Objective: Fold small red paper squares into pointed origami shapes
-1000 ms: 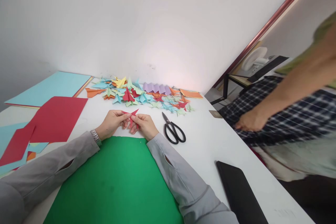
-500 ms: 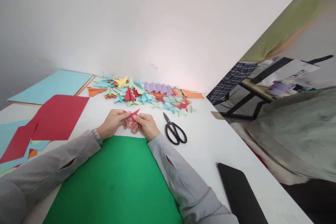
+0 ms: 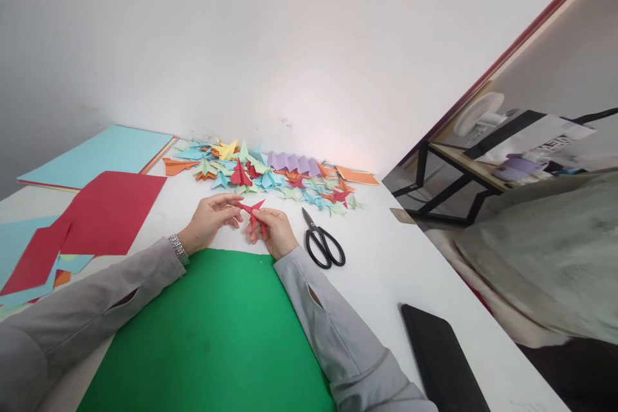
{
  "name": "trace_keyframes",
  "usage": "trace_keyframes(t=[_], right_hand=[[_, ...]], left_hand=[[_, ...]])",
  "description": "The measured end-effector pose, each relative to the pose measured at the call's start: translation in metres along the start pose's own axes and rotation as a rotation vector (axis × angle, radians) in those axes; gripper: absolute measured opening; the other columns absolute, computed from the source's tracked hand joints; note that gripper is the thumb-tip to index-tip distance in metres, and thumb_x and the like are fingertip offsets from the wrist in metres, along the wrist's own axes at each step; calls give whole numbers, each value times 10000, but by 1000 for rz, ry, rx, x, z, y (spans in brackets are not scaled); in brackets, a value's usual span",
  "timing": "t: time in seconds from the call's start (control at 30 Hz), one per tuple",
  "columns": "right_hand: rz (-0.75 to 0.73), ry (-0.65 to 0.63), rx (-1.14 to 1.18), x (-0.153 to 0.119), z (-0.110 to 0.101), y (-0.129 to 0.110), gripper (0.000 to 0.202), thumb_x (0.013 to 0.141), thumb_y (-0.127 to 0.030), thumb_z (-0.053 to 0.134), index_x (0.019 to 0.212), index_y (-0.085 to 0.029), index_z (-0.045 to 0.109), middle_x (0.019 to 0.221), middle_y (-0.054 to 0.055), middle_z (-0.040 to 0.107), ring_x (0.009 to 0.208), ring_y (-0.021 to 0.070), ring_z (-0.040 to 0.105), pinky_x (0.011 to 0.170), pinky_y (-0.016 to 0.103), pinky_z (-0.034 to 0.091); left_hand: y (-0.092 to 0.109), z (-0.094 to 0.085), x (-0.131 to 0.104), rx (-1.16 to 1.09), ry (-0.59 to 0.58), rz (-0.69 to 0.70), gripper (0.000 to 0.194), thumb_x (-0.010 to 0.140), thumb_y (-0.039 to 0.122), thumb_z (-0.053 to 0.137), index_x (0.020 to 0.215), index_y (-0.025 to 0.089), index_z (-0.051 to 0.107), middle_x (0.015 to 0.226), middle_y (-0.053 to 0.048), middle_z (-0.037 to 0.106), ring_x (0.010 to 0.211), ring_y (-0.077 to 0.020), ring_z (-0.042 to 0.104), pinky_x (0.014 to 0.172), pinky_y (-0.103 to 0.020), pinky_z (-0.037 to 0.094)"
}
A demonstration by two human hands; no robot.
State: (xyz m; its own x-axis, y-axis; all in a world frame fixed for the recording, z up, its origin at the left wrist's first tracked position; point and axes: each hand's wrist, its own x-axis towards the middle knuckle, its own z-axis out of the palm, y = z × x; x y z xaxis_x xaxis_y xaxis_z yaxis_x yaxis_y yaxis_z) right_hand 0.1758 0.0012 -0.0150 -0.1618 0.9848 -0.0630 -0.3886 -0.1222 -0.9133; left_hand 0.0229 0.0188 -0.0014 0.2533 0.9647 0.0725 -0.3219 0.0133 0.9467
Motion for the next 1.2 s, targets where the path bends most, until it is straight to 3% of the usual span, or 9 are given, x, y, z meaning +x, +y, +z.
trace_keyframes(t=[0.23, 0.5, 0.8, 1.2], right_hand=[[13, 3, -27, -1, 1, 1, 258, 640, -326, 715, 519, -125, 607, 430, 38, 623, 275, 106, 502, 281, 184, 395], [7, -17, -52, -2, 1, 0, 236, 655, -340, 724, 644, -112, 665, 495, 46, 662, 326, 107, 535, 327, 195, 439], [17, -18, -45, -2, 1, 1, 238, 639, -329, 731, 581, -122, 629, 496, 46, 659, 320, 99, 518, 320, 194, 434], [46, -60, -70, 0, -2, 1, 287, 602, -376, 778, 610, -123, 643, 493, 32, 664, 285, 83, 499, 275, 165, 389]], left_hand=[[-1, -6, 3, 116, -58, 18, 194, 627, 233, 729, 750, 93, 674, 507, -15, 627, 456, -115, 586, 474, -235, 486], [-1, -10, 5, 102, -69, 9, 195, 617, 203, 725, 774, 96, 681, 511, -15, 645, 464, -114, 596, 490, -233, 496], [-2, -13, 7, 124, -106, 22, 122, 605, 184, 714, 706, 115, 707, 521, -22, 649, 467, -117, 597, 478, -229, 490], [2, -16, 10, 112, -108, -68, 101, 570, 150, 685, 654, 102, 715, 469, -44, 637, 411, -129, 578, 444, -240, 475]])
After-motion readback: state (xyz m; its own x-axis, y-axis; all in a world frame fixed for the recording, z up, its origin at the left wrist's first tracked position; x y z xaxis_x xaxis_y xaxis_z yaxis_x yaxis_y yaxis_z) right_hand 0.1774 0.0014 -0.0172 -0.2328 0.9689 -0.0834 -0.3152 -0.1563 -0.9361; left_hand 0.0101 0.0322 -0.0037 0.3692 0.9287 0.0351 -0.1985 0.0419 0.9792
